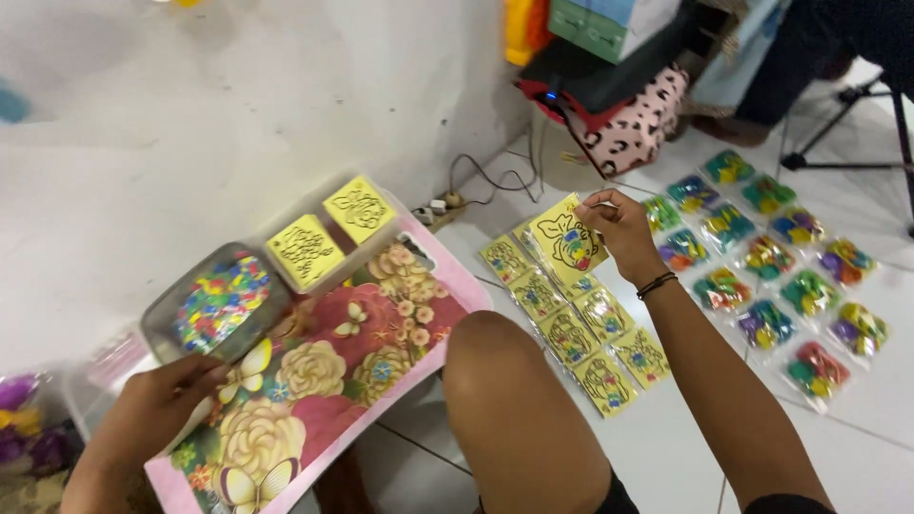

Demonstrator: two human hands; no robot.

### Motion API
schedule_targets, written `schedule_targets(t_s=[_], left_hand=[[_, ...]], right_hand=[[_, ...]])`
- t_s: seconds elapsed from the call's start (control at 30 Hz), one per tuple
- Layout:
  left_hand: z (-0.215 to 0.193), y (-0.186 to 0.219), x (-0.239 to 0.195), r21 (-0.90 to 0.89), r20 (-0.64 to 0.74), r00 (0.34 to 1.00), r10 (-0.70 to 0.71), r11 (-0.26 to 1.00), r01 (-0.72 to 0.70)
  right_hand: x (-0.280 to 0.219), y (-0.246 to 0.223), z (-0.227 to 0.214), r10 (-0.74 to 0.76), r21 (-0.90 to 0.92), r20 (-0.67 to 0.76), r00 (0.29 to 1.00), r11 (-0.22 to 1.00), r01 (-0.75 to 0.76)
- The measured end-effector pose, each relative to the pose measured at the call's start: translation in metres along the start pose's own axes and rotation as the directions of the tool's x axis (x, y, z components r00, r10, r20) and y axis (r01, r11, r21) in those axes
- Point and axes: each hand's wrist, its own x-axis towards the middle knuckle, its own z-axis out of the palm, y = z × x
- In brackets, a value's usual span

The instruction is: The person sits on the floor and packs small yellow stickers with cartoon designs into clear plastic bags. They pick up stickers, place them into bags, and arrange the filled bags on the floor. The person also handles a container of colorful beads and a white paper sheet during the process.

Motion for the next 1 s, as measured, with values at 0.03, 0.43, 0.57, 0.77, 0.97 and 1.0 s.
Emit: schedule_targets(t_s=[0.03, 0.43, 0.57, 0.77, 0.97, 1.0], left_hand=[[0.002, -0.003, 0.004, 0.012, 0.012, 1.0, 0.01, 1.0, -0.01], [0.034, -0.096, 0.061, 0.191, 0.026, 0.999, 0.041, 0.98, -0.045], [0.051, -0.134, 0.075, 0.075, -0.064, 0.986, 0.157, 0.986, -0.152], [0.064, -0.174, 0.093, -0.147, -0.085, 0.97, 0.228, 0.96, -0.239], [0.073, -0.219, 0.113, -0.186, -0.051, 0.991, 0.127, 0.973, -0.134], [0.073, -0.224, 0.114, -0.185, -0.043, 0.992, 0.12, 0.975, -0.126]], right_hand=[[-0.003, 0.013, -0.01, 0.008, 0.002, -0.018, 1.0, 1.0, -0.008], [-0.046, 0.09, -0.078, 0.196, 0.058, -0.307, 0.931, 0.981, -0.187], [-0.055, 0.109, -0.102, 0.211, -0.076, -0.364, 0.907, 0.964, -0.255], [-0.071, 0.157, -0.149, 0.195, -0.262, -0.403, 0.894, 0.911, -0.317], [-0.096, 0.204, -0.181, 0.189, -0.465, -0.442, 0.877, 0.787, -0.405], [-0.1, 0.206, -0.182, 0.224, -0.502, -0.461, 0.859, 0.732, -0.461]])
